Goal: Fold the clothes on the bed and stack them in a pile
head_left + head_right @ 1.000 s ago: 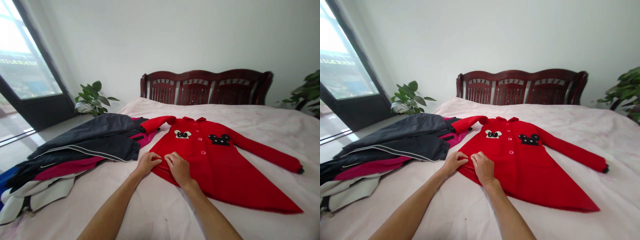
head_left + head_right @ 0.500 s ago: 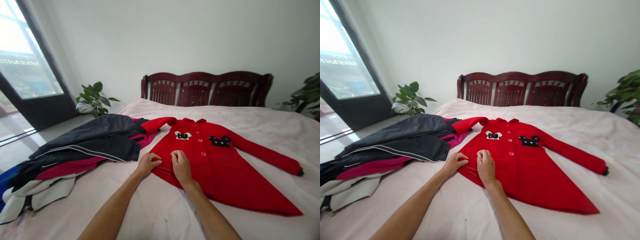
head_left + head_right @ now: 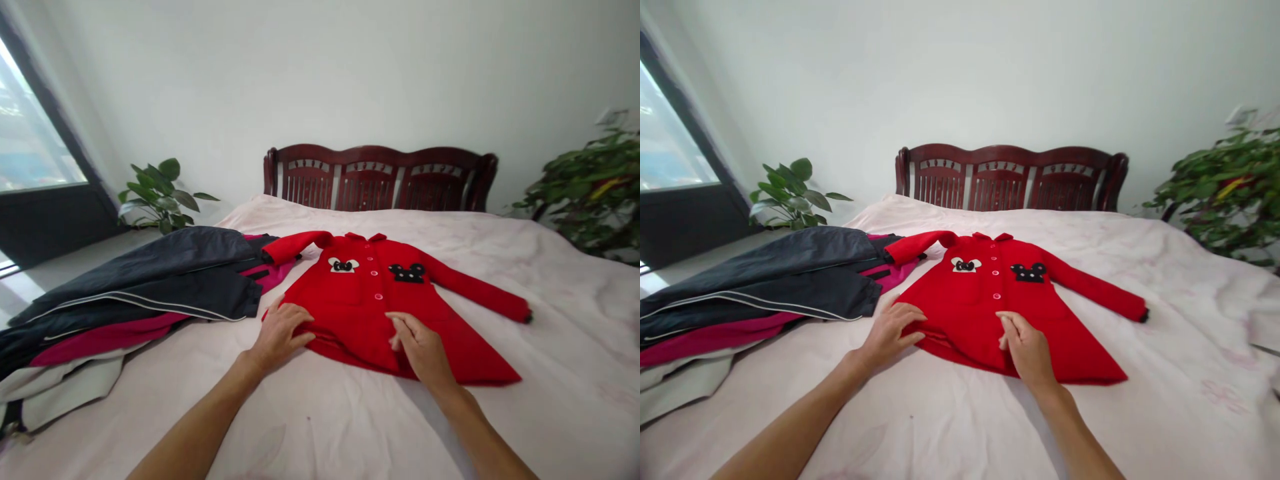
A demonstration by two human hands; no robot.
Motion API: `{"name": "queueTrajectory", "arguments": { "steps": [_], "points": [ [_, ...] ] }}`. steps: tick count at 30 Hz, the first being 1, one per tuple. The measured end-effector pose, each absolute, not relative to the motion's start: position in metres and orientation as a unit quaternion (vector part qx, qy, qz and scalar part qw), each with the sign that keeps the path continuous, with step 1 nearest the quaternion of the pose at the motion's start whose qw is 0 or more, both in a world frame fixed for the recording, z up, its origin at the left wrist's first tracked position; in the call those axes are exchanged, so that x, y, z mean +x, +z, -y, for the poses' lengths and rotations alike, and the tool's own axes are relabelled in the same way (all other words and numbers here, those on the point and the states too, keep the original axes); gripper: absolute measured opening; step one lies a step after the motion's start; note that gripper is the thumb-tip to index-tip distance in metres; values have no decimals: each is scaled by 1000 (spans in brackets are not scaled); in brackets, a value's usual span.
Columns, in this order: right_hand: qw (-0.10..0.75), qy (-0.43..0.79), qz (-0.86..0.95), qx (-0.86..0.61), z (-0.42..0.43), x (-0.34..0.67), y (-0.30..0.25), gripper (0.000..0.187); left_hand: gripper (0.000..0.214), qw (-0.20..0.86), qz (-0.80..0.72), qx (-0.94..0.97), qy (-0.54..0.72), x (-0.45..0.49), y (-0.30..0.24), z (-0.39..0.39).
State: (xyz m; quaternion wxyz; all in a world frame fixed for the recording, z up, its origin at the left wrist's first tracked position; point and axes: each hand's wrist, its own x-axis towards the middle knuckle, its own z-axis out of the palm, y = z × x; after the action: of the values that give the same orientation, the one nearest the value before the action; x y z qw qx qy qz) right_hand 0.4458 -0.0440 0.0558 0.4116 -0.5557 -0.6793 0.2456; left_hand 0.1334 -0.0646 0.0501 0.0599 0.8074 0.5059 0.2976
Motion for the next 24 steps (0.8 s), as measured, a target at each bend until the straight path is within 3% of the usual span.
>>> {"name": "queueTrajectory", "arguments": {
  "steps": [4, 9, 11, 13, 16, 20, 24],
  "points": [
    [404, 269, 693, -533, 40, 477, 34, 45, 53, 43, -421, 870, 254, 189, 47, 67],
    [285, 265, 768, -508, 53, 495, 32, 69, 16, 150, -510, 790, 306, 230, 37, 47],
    [250, 200, 786, -528, 59, 497, 34, 76, 19, 218, -586, 682, 380, 227, 35, 34],
    [243, 151, 793, -538, 62, 496, 33, 63, 29, 257, -621, 605, 426, 218, 33, 22],
    [306, 156, 737, -582, 58, 496, 29, 37, 36, 299, -621, 579, 435, 205, 31, 8],
    [436, 204, 587, -651, 34, 514, 28, 46, 37, 345, -613, 548, 452, 199, 27, 3],
    [513, 235, 521, -641, 4, 540, 38, 39, 42, 358, -608, 519, 482, 196, 28, -3]
  ]
}}
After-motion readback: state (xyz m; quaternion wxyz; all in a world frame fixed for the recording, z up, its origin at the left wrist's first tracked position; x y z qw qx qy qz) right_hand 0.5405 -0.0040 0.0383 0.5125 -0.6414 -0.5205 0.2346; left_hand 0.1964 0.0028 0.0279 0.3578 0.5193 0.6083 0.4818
